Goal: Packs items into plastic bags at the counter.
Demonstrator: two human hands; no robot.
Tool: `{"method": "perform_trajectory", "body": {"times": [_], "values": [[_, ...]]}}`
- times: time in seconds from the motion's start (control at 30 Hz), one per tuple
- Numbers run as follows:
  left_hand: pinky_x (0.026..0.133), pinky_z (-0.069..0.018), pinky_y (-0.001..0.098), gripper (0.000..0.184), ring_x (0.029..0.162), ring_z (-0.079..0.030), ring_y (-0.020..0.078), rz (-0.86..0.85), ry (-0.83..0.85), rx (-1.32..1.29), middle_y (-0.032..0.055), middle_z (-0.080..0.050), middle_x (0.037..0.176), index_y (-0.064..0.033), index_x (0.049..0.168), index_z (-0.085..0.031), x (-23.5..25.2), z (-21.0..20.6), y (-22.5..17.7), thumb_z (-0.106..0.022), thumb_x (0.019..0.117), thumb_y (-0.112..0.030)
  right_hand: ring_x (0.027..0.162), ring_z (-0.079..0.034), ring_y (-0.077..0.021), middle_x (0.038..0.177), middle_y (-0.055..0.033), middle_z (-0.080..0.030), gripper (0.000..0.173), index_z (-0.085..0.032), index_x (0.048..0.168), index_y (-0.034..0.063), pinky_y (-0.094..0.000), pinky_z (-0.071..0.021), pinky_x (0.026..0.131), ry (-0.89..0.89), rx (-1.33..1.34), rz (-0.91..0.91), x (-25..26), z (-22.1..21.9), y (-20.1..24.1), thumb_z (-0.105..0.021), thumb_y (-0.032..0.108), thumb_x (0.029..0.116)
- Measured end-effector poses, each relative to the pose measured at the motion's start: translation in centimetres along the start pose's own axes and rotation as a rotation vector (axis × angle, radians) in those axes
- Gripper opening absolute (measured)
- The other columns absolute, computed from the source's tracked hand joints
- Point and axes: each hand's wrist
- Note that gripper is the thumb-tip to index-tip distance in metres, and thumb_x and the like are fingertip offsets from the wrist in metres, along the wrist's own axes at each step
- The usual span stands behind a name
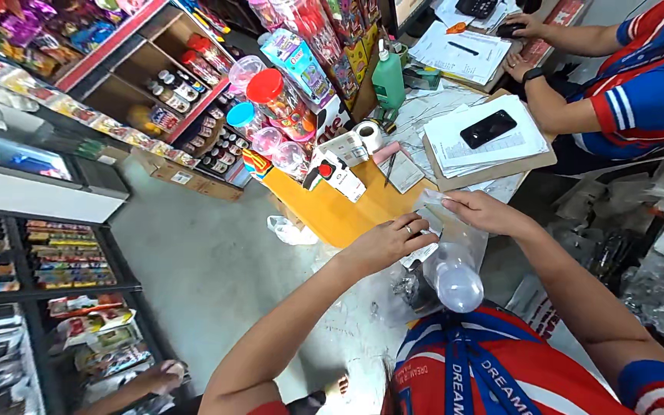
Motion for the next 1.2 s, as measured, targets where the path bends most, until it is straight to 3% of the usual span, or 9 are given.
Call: {"method": "perform_trajectory", "body": {"times": [0.3, 0.4, 0.47, 0.6, 0.7, 0.77, 0.83, 1.07, 1.2], "values": [[0.11, -0.0431, 0.0568, 0.057, 0.142, -0.042, 0.0481, 0.161, 0.219, -0.192, 0.0258, -0.05, 0.147, -0.0034, 0.144, -0.05, 1.6, -6.4, 2.2, -0.059, 0.0896, 0.014, 0.064, -0.047, -0.0094, 0.078, -0.0062, -0.055, 0.043, -0.063, 0.128, -0.0019, -0.0276, -0.0442, 0.065, 0.05, 0.052, 0.007, 1.2, -2.2, 0.3, -0.037, 0.028, 0.1125], [0.115, -0.0349, 0.0582, 0.066, 0.15, -0.029, 0.045, 0.386, 0.412, -0.283, 0.024, -0.035, 0.161, -0.0072, 0.153, -0.042, 2.7, -3.3, 0.8, -0.068, 0.0923, -0.002, 0.065, -0.047, -0.0114, 0.078, -0.0074, -0.057, 0.042, -0.063, 0.132, -0.001, -0.03, -0.0443, 0.066, -0.001, 0.035, -0.044, 1.4, -2.0, 0.2, -0.038, 0.027, 0.1124], [0.113, -0.0381, 0.059, 0.066, 0.145, -0.041, 0.0402, 0.537, 0.503, -0.381, 0.0207, -0.042, 0.157, -0.0078, 0.153, -0.044, 3.3, 1.0, 0.4, -0.073, 0.0941, -0.017, 0.066, -0.048, -0.0119, 0.08, -0.0076, -0.057, 0.043, -0.062, 0.133, 0.0002, -0.0311, -0.0447, 0.067, -0.008, 0.024, -0.06, 1.1, -1.8, 0.0, -0.038, 0.03, 0.1125], [0.105, -0.0483, 0.0568, 0.044, 0.12, -0.064, 0.0379, 0.724, -0.042, -0.357, 0.0223, -0.065, 0.129, 0.0012, 0.139, -0.057, 0.6, 4.5, 6.5, -0.064, 0.1016, -0.021, 0.074, -0.057, -0.0187, 0.092, -0.0149, -0.066, 0.047, -0.057, 0.141, 0.0019, -0.0385, -0.0494, 0.075, 0.0, 0.002, -0.077, 0.5, -2.0, 0.0, -0.045, 0.035, 0.1101], [0.102, -0.0417, 0.0717, 0.085, 0.129, -0.046, 0.0603, 1.013, -0.388, -0.178, 0.039, -0.045, 0.144, 0.0037, 0.151, -0.041, -2.0, 2.2, 14.2, -0.083, 0.0851, -0.03, 0.089, -0.065, -0.0305, 0.104, -0.0228, -0.068, 0.052, -0.051, 0.148, 0.0023, -0.0496, -0.0506, 0.087, 0.03, -0.053, -0.131, 0.2, -2.0, 0.5, -0.048, 0.038, 0.1088], [0.107, -0.0337, 0.0753, 0.115, 0.142, -0.026, 0.064, 1.22, -0.375, -0.187, 0.0404, -0.023, 0.158, -0.0018, 0.161, -0.024, -3.3, -0.3, 17.6, -0.091, 0.0752, -0.037, 0.091, -0.065, -0.036, 0.104, -0.0248, -0.068, 0.054, -0.049, 0.15, 0.0031, -0.0543, -0.0497, 0.09, 0.024, -0.103, -0.162, -0.1, -1.9, 0.7, -0.047, 0.038, 0.1091], [0.108, -0.0335, 0.075, 0.117, 0.144, -0.021, 0.064, 1.324, -0.348, -0.198, 0.041, -0.017, 0.16, -0.0041, 0.162, -0.02, -3.8, -2.6, 19.2, -0.092, 0.0746, -0.034, 0.092, -0.067, -0.0378, 0.105, -0.0253, -0.069, 0.05, -0.051, 0.148, 0.004, -0.0555, -0.0505, 0.09, -0.012, -0.133, -0.18, -0.5, -1.7, 0.9, -0.047, 0.036, 0.1094], [0.098, -0.0432, 0.0731, 0.102, 0.131, -0.038, 0.0648, 1.315, -0.45, -0.141, 0.0443, -0.036, 0.145, -0.0131, 0.157, -0.036, -4.6, -3.9, 18.0, -0.093, 0.0727, -0.024, 0.07, -0.064, -0.0158, 0.087, -0.0111, -0.069, 0.041, -0.056, 0.145, 0.0065, -0.0348, -0.0552, 0.073, -0.127, 0.03, -0.146, -0.7, -1.7, -0.6, -0.045, 0.027, 0.1108], [0.099, -0.0427, 0.0694, 0.097, 0.129, -0.043, 0.059, 1.234, -0.614, -0.229, 0.0394, -0.037, 0.146, -0.0115, 0.153, -0.043, -4.8, -0.9, 11.6, -0.093, 0.0712, -0.026, 0.068, -0.065, -0.0141, 0.086, -0.0109, -0.07, 0.042, -0.05, 0.149, 0.0063, -0.0323, -0.0559, 0.072, -0.127, 0.083, -0.201, -0.4, -1.3, -0.9, -0.042, 0.024, 0.1117]]}}
Point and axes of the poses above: each hand's wrist, its own x-axis towards the middle knuckle, its own z-axis out of the back of the hand, y = z × x
